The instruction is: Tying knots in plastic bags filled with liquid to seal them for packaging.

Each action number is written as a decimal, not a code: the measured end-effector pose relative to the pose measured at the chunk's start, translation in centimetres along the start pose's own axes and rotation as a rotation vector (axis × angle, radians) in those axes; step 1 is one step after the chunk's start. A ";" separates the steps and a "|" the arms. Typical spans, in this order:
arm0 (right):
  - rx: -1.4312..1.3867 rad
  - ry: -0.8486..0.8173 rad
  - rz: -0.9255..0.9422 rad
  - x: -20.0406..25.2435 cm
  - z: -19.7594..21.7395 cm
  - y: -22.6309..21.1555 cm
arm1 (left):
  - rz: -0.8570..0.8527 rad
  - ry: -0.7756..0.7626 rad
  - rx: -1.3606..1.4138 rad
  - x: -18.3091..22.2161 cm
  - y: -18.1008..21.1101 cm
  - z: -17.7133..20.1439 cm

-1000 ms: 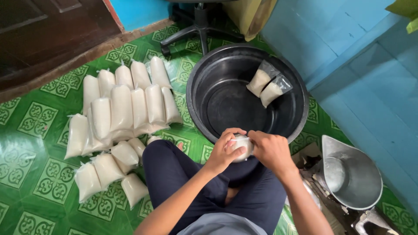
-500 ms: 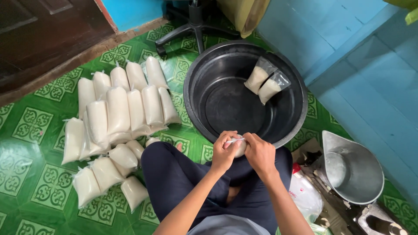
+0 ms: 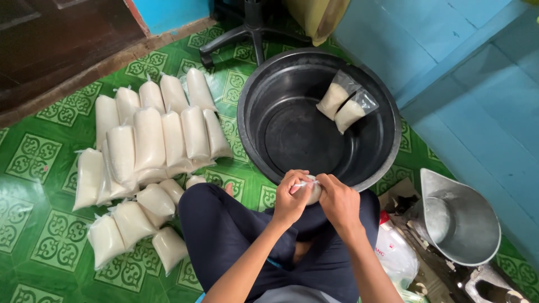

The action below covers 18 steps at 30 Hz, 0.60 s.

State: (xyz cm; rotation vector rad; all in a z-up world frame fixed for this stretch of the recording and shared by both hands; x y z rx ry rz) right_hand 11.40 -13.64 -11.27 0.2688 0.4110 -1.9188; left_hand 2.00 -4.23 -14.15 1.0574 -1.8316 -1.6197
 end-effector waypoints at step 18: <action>-0.059 -0.470 -0.143 -4.2 5.2 -0.7 | 0.126 0.013 -0.189 0.3 3.0 1.3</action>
Point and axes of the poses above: each hand's wrist, its own x-axis away from the middle knuckle, its own z-axis out of the back of the hand, y = z × x, the point moved 2 cm from there along -x, towards the middle knuckle, and after that the axes turned 13 degrees about z, right-handed, at the moved point
